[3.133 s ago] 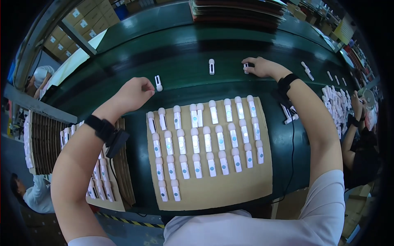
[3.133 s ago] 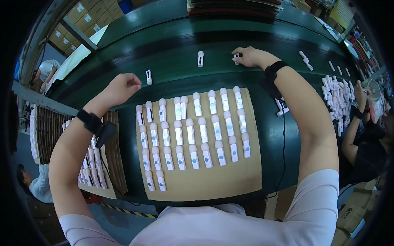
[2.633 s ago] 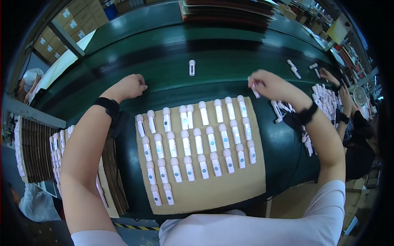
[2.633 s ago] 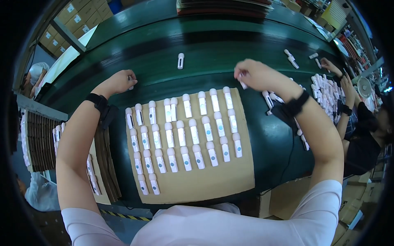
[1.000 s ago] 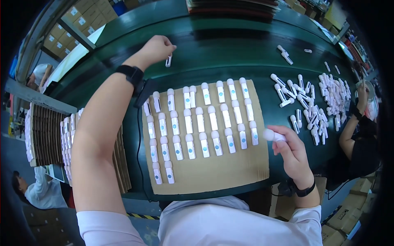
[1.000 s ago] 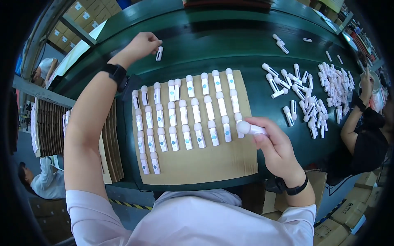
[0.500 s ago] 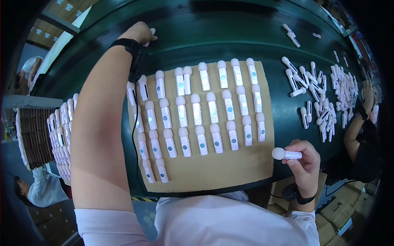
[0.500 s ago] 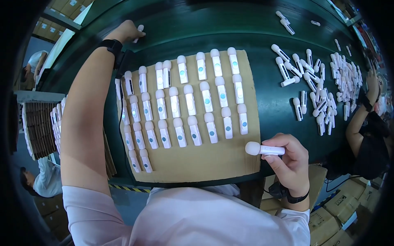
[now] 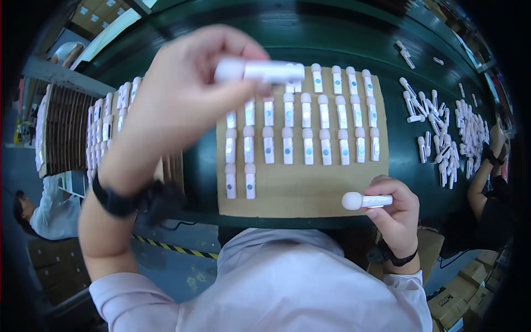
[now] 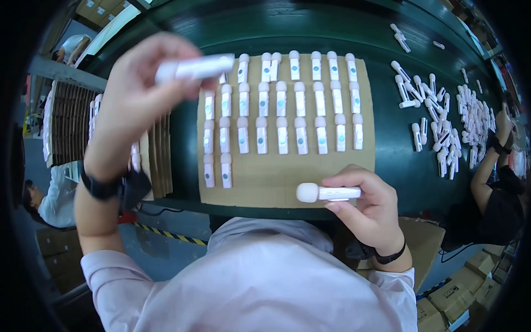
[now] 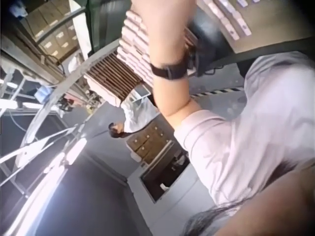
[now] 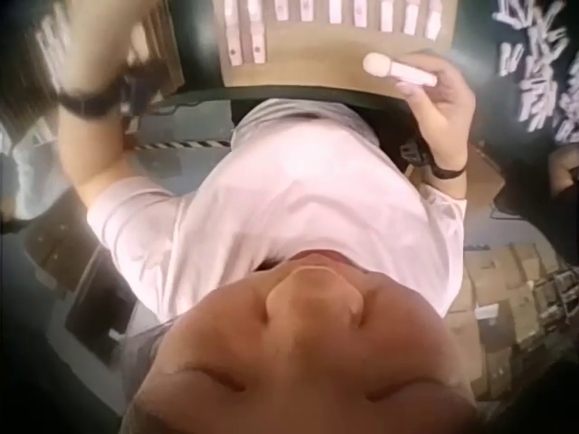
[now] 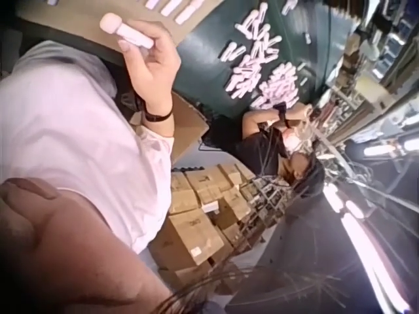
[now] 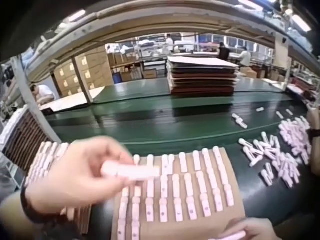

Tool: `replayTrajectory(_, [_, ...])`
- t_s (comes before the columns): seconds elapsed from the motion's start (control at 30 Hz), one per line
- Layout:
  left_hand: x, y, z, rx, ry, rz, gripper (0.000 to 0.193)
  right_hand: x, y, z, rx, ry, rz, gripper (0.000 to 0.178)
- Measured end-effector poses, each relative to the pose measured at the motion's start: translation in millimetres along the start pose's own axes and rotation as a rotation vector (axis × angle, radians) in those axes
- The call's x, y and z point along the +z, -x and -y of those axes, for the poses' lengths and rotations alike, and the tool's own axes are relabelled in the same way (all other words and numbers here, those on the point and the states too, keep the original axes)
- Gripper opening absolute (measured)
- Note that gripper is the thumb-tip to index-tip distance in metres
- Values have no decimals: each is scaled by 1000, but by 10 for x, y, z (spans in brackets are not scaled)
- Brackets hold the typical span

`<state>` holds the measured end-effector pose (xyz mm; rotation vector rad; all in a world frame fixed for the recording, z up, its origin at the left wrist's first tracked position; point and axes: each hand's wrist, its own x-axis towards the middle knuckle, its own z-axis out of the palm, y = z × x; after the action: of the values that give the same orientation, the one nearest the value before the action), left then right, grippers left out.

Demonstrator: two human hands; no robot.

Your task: The person picks up a white electronic device from a pile, turns it over, and places it onto a cardboard sheet. They then pick up two devices, align them end-to-end, and place them back onto the cardboard.

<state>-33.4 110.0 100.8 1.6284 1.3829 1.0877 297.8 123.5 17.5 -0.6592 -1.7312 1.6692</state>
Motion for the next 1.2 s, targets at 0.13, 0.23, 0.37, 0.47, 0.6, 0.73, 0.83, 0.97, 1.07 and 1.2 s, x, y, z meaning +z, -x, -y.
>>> replayTrajectory(0.13, [311, 1001, -54, 33, -55, -116, 22, 327, 10, -65, -89, 34, 29, 19])
replayTrajectory(0.23, [623, 1383, 179, -44, -6, -119, 23, 540, 23, -185, -23, 12, 23, 17])
replayTrajectory(0.37, [870, 1529, 401, -26, 152, -206, 24, 630, 19, -283, 5, 44, 42, 16])
replayTrajectory(0.47, [891, 1544, 470, -31, 216, -219, 24, 682, 36, -327, -3, 65, 43, 16])
replayTrajectory(0.6, [835, 1556, 547, -12, 236, -214, 24, 741, 38, -367, -31, 68, 25, 19])
replayTrajectory(0.73, [827, 1494, 621, 53, 120, -226, 24, 713, -15, -357, -60, 96, 25, 23])
replayTrajectory(0.83, [870, 1425, 668, 48, 70, -300, 25, 706, -63, -380, -40, 163, 5, 26])
replayTrajectory(0.97, [869, 1390, 769, 76, 155, -257, 26, 677, -166, -464, -193, 248, 22, 28])
replayTrajectory(1.07, [886, 1405, 754, 24, 195, -255, 26, 687, -178, -463, -162, 211, 3, 28])
replayTrajectory(1.2, [908, 1399, 749, -19, 219, -260, 26, 662, -180, -453, -133, 210, 28, 26])
